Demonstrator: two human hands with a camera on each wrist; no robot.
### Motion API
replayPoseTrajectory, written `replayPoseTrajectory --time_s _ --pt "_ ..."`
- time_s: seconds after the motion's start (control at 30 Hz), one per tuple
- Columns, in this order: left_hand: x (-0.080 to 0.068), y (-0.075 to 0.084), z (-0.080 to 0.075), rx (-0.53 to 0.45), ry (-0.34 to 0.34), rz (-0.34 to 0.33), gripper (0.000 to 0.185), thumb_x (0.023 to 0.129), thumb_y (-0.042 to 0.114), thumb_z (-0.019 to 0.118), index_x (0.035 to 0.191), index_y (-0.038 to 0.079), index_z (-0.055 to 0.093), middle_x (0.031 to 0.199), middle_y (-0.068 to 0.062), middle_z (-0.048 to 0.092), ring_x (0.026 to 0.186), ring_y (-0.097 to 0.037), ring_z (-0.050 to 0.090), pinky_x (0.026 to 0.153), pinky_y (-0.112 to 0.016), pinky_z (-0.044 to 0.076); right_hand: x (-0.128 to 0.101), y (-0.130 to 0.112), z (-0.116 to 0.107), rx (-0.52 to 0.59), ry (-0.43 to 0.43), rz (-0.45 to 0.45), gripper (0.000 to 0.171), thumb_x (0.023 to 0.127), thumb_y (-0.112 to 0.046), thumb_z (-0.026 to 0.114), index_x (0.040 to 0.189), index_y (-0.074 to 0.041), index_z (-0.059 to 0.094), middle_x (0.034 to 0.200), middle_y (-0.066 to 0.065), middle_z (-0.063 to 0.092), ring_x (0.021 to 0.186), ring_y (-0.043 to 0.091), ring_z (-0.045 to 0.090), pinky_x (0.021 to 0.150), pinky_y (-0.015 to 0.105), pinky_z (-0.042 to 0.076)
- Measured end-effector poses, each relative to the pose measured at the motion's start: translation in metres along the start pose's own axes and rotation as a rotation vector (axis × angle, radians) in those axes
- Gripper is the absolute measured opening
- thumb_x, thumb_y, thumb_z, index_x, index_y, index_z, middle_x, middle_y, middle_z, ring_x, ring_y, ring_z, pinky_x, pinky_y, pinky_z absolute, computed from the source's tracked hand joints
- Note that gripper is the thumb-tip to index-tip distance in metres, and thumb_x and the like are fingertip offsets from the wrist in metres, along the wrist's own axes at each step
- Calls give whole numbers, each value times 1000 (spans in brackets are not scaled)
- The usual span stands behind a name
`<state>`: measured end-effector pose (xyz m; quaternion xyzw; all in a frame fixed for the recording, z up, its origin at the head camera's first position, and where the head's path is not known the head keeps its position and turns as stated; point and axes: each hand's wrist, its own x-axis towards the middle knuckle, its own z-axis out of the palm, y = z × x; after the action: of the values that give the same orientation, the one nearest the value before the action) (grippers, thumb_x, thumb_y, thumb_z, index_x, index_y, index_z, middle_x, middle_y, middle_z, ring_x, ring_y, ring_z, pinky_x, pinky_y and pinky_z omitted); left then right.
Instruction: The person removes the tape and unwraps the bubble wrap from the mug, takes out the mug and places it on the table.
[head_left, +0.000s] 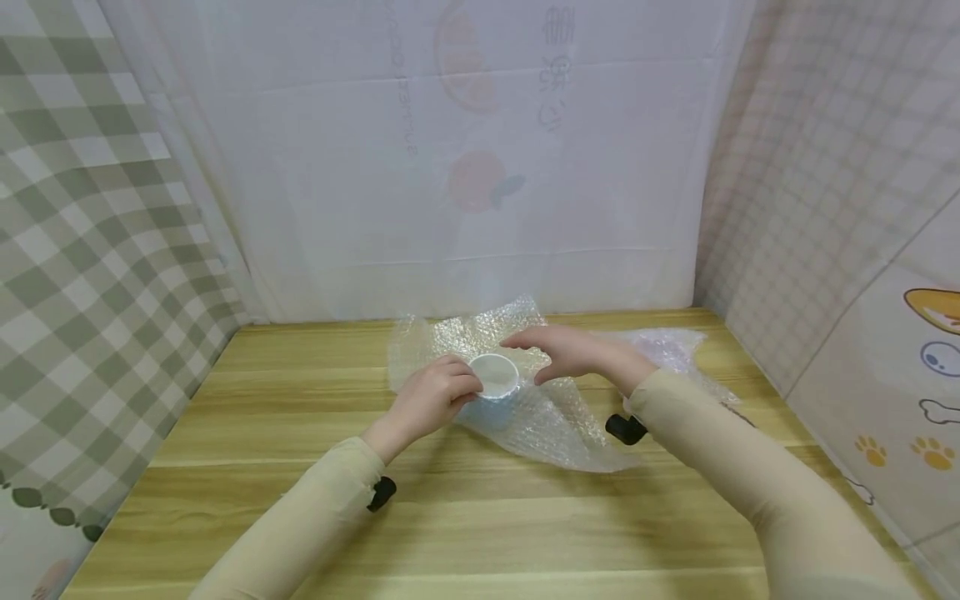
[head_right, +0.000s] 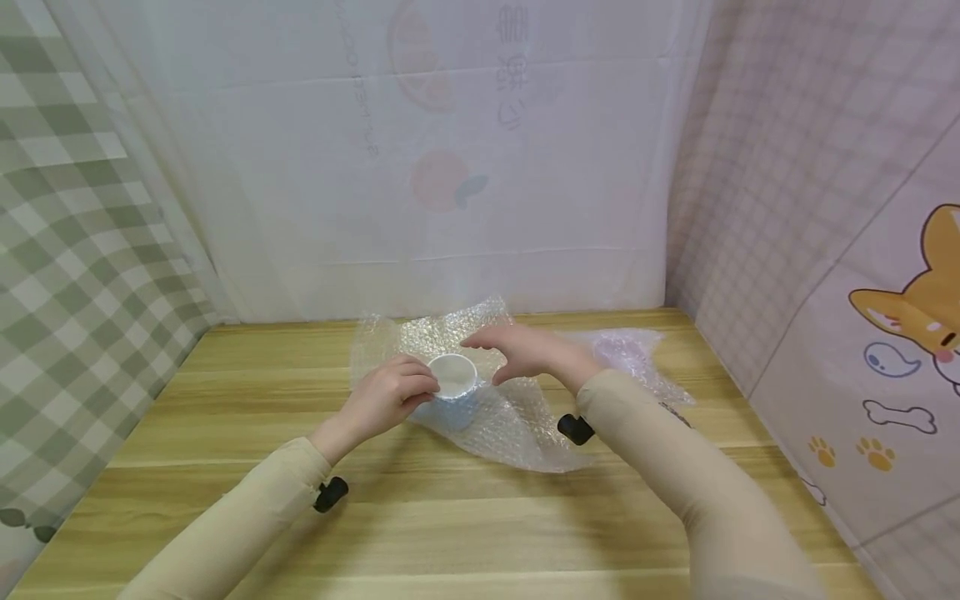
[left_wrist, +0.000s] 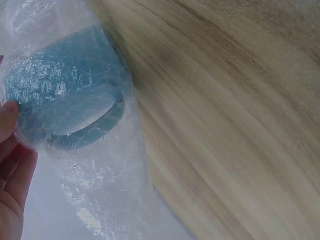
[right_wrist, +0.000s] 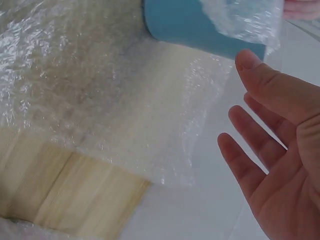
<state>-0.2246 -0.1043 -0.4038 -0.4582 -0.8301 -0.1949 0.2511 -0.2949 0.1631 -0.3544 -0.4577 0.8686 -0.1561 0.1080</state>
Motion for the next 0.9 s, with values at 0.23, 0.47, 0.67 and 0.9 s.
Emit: replayPoseTrajectory --time_s 0.23,0.47,0.67,0.9 --pt "2 -10 -2 -52 -23 73 18 77 -8 78 86 6 71 90 -3 69 94 -23 63 86 -30 53 11 -4 12 39 -36 27 80 81 -2 79 150 -7 40 151 13 43 129 33 49 105 47 42" --pt "2 -23 -6 -86 -59 95 23 75 -14 74 85 6 68 93 -4 68 94 -22 62 85 -28 52 17 -8 19 82 5 -4 83 80 -4 81 151 -2 36 150 15 43 128 34 50 99 45 49" --pt "5 -28 -8 -57 -61 102 29 73 -20 71 79 7 63 90 -3 68 91 -22 62 80 -29 53 21 -7 27 170 37 17 84 80 -7 82 149 1 36 151 18 41 130 35 48 101 46 47" --pt "7 -33 -5 -19 -37 77 32 73 -25 62 77 7 62 88 -3 67 89 -21 63 75 -28 54 25 -2 39 257 104 -13 86 75 -2 82 147 5 36 144 21 46 124 37 50 99 52 48"
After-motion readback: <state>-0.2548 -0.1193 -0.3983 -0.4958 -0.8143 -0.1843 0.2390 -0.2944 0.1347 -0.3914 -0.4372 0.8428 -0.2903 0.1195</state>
